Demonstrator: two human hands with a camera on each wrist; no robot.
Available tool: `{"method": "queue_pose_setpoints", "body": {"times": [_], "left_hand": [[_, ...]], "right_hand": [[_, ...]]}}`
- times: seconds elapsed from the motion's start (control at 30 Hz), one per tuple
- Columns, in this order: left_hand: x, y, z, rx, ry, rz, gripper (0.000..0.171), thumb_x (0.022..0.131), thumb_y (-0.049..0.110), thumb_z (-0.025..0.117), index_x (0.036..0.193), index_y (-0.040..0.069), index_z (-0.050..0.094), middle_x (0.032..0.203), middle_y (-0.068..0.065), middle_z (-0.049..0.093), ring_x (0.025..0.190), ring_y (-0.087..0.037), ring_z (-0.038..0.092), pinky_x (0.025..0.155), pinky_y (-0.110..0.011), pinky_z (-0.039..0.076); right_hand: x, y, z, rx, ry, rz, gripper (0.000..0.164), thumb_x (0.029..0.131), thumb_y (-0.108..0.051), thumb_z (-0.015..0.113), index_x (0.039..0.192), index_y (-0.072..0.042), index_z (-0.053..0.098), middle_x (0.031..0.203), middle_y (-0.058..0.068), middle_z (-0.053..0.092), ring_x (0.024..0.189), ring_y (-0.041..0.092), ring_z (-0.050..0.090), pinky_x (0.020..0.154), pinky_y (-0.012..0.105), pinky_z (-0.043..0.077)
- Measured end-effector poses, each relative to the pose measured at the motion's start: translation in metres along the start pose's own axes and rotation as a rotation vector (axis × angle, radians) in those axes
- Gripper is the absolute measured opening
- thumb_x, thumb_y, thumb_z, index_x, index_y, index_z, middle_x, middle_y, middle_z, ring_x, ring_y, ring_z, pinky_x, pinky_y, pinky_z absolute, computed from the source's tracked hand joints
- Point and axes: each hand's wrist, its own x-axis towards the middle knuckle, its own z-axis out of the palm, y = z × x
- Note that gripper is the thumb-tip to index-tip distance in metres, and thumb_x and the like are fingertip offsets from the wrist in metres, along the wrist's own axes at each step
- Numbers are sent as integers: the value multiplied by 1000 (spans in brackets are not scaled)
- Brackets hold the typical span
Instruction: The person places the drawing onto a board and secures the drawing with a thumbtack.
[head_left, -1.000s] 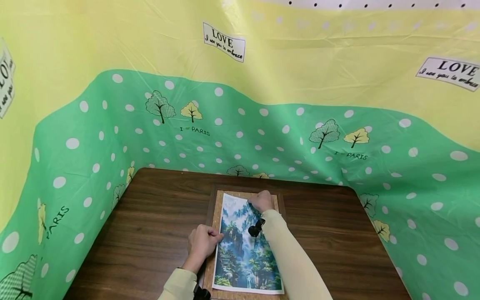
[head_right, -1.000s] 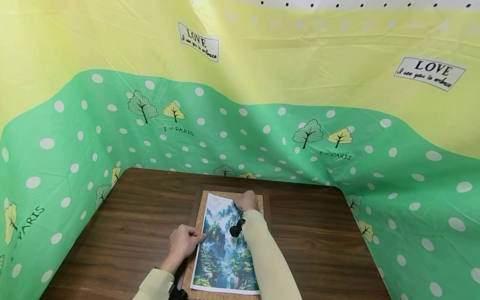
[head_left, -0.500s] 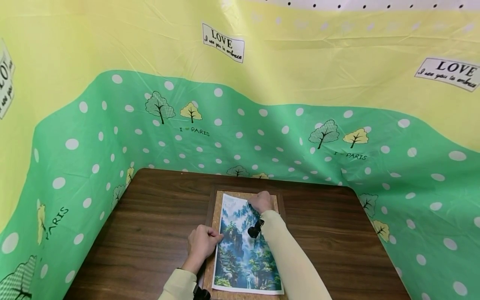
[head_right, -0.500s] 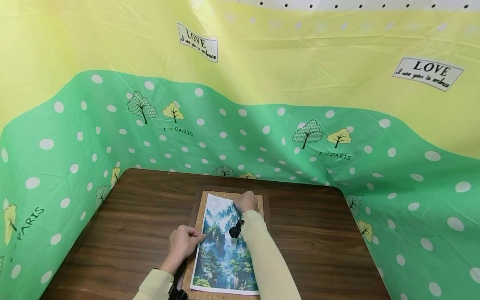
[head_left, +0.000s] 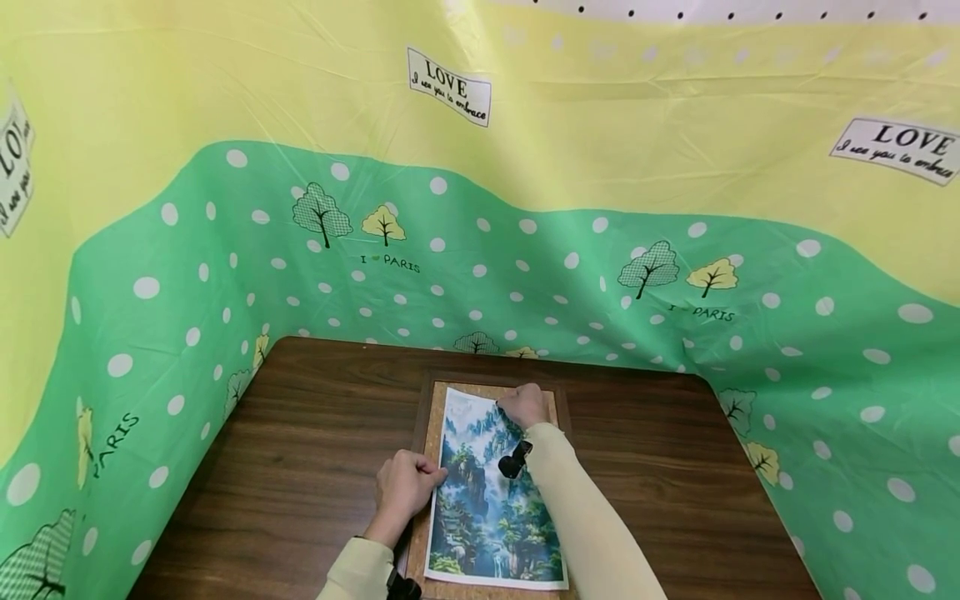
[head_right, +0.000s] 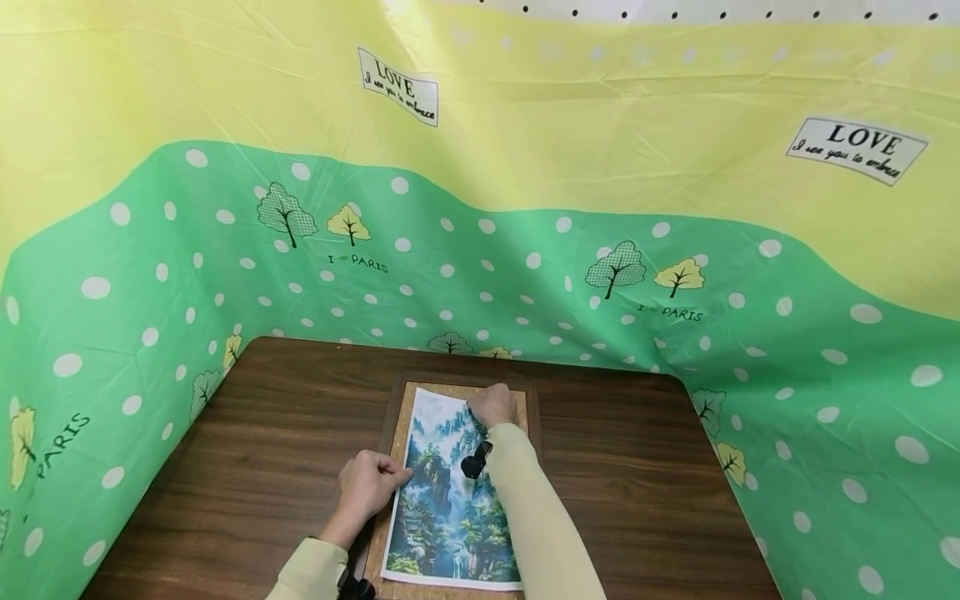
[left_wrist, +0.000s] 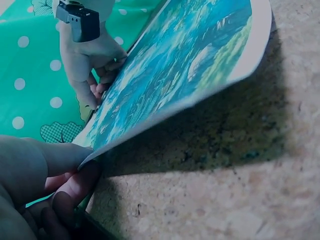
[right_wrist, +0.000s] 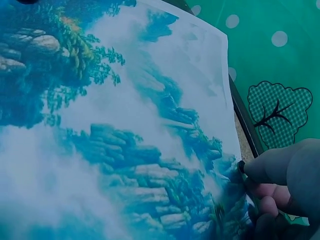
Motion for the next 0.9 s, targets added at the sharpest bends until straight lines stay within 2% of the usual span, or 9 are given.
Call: {"method": "queue_pose_setpoints", "body": {"times": [0.23,0.3,0.43,0.5,0.67,0.77,0.9], "left_hand": [[-1,0,1,-2,-3,16,24,80,33,85,60,28,73,57,15,64,49,-4,51,53,-30,43],[-2,-1,1,-1,-6,21,24,80,32,85,60,28,73,58,14,65,49,-4,51,54,-30,43],[-1,0,0,0,-16,24,24,81,33,85,60,27,73,58,14,65,49,-4,50,55,-30,42],[0,0,0,-4,-21,25,25,81,33,84,60,27,72,57,14,64,48,-5,49,54,-29,41],[1,1,0,2,-30,29,28,82,34,84,59,25,70,54,13,60,47,-7,47,50,-28,39],[2,1,-1,5,-40,31,29,82,34,83,60,24,68,53,13,57,47,-7,47,50,-27,38],[3,-1,-5,-34,-54,39,27,83,32,83,62,22,68,53,11,58,48,-7,49,51,-28,41]], "right_hand": [[-1,5,0,-1,18,-34,50,93,-20,68,51,-16,42,48,-3,31,43,17,31,53,36,38],[-2,9,2,-4,34,-61,43,93,-20,68,54,-15,50,50,-2,38,46,18,37,53,35,38],[-7,15,1,10,60,-158,19,92,-21,70,75,-11,69,66,2,59,57,19,53,58,33,44],[-9,17,-2,22,53,-203,13,93,-22,70,89,-11,73,78,3,65,65,20,58,63,33,48],[-18,23,-14,57,18,-276,16,95,-23,69,105,-11,72,96,5,68,78,20,60,71,36,51],[-24,26,-24,51,30,-307,19,96,-25,68,108,-11,72,99,5,68,83,20,61,74,37,53],[-35,32,-38,47,50,-353,24,96,-26,69,112,-9,71,101,6,67,88,20,62,78,40,54]]}}
